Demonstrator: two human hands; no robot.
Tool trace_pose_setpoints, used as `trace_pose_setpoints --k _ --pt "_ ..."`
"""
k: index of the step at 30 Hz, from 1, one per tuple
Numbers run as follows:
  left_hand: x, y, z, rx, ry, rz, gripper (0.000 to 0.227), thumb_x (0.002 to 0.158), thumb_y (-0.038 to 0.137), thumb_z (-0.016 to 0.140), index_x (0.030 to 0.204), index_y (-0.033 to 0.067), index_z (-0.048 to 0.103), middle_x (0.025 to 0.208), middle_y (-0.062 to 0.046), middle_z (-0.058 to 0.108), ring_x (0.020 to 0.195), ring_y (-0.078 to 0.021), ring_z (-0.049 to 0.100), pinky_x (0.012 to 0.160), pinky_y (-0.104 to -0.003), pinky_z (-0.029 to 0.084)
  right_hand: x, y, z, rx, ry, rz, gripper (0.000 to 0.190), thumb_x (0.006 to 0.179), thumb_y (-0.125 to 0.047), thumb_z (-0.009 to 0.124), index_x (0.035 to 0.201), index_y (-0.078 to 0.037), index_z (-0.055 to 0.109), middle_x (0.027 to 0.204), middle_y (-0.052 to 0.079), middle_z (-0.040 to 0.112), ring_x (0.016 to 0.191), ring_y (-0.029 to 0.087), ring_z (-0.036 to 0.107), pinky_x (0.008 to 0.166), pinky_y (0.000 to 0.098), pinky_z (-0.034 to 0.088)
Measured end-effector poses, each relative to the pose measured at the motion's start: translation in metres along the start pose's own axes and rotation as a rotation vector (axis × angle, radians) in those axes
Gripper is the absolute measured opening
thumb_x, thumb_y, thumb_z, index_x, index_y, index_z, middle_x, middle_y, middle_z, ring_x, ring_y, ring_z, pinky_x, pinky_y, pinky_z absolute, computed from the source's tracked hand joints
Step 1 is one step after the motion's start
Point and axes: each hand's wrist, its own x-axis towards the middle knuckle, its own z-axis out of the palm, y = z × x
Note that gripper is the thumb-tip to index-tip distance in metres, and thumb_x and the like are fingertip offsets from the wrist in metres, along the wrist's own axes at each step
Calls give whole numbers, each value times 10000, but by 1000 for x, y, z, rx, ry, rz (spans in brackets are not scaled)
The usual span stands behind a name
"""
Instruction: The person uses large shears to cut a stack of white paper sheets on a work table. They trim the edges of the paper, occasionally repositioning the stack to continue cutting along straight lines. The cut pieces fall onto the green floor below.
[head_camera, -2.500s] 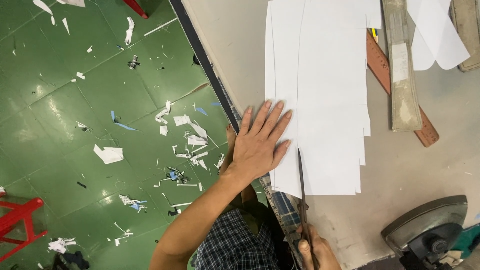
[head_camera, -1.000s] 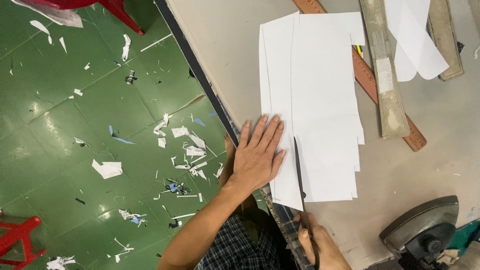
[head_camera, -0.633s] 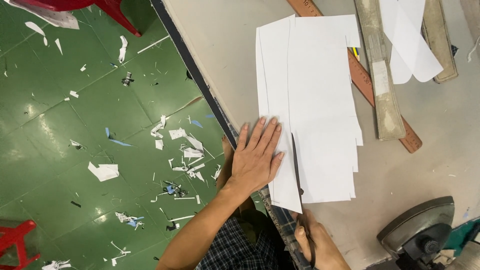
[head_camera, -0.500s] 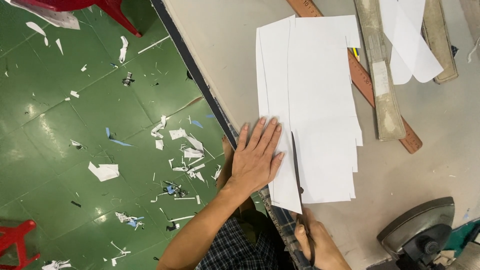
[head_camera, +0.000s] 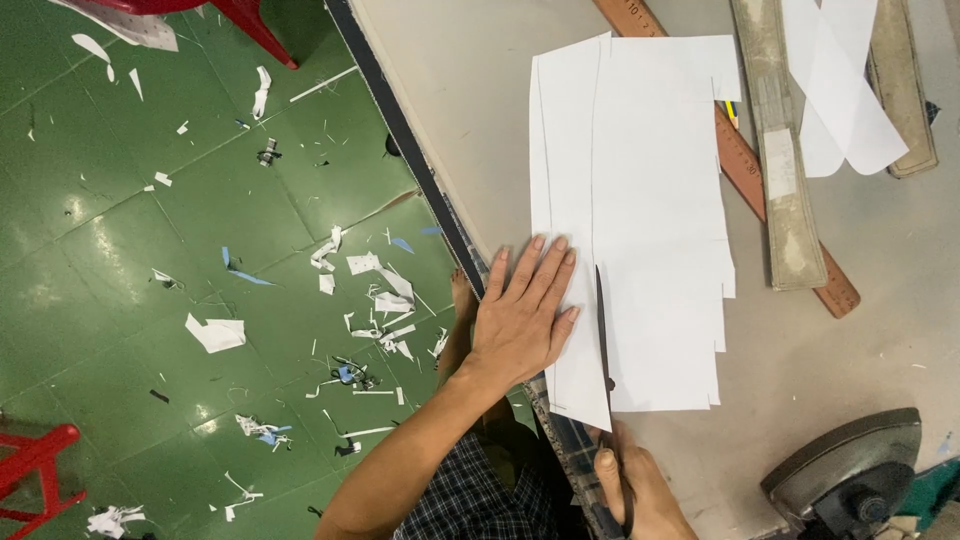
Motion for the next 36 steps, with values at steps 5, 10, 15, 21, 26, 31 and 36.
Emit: trace_pose_setpoints --k 5,10,15,21,26,31,36 --pt "-1 0 2 15 14 -1 636 1101 450 252 1627 102 325 1708 -60 243 1588 -266 171 1300 -520 71 -4 -11 -2 14 0 69 791 845 -702 253 1301 -161 608 581 -7 537 520 134 496 550 344 403" --pt "0 0 2 15 -8 -2 642 1098 458 241 1629 105 318 1713 -58 228 1592 -261 159 1300 -519 68 -1 -7 -2 4 -15 142 814 826 -720 247 1294 -167 618 592 -9 517 543 137 490 572 337 400" --pt "0 0 0 -13 29 1 627 1100 437 268 1617 91 345 1700 -65 264 1583 -265 195 1295 -526 106 -2 -9 -1 5 -18 145 817 820 -726 253 1279 -153 612 590 -6 514 541 142 503 555 336 414" --pt "0 0 -1 -8 35 8 626 1103 436 276 1620 87 339 1701 -71 256 1582 -271 195 1298 -524 98 0 -8 1 -1 -37 202 902 776 -739 241 1379 -143 547 610 14 555 564 157 580 558 321 562" --pt "0 1 0 2 13 1 632 1103 446 264 1628 98 321 1708 -61 234 1588 -264 176 1299 -522 85 1 -6 1 14 -16 205 803 815 -719 261 1288 -169 604 652 11 576 585 146 527 608 318 435" --pt "0 0 0 3 13 -3 631 1103 449 255 1628 105 322 1709 -57 234 1589 -261 173 1299 -517 78 1 -10 2 9 -7 194 850 804 -728 261 1332 -154 597 624 10 572 588 151 559 610 320 472" --pt "0 1 0 30 -23 -4 639 1101 453 234 1638 109 283 1719 -59 205 1595 -261 144 1299 -519 60 4 5 5 -11 11 210 708 851 -690 292 1192 -172 633 638 7 595 573 150 553 584 318 431"
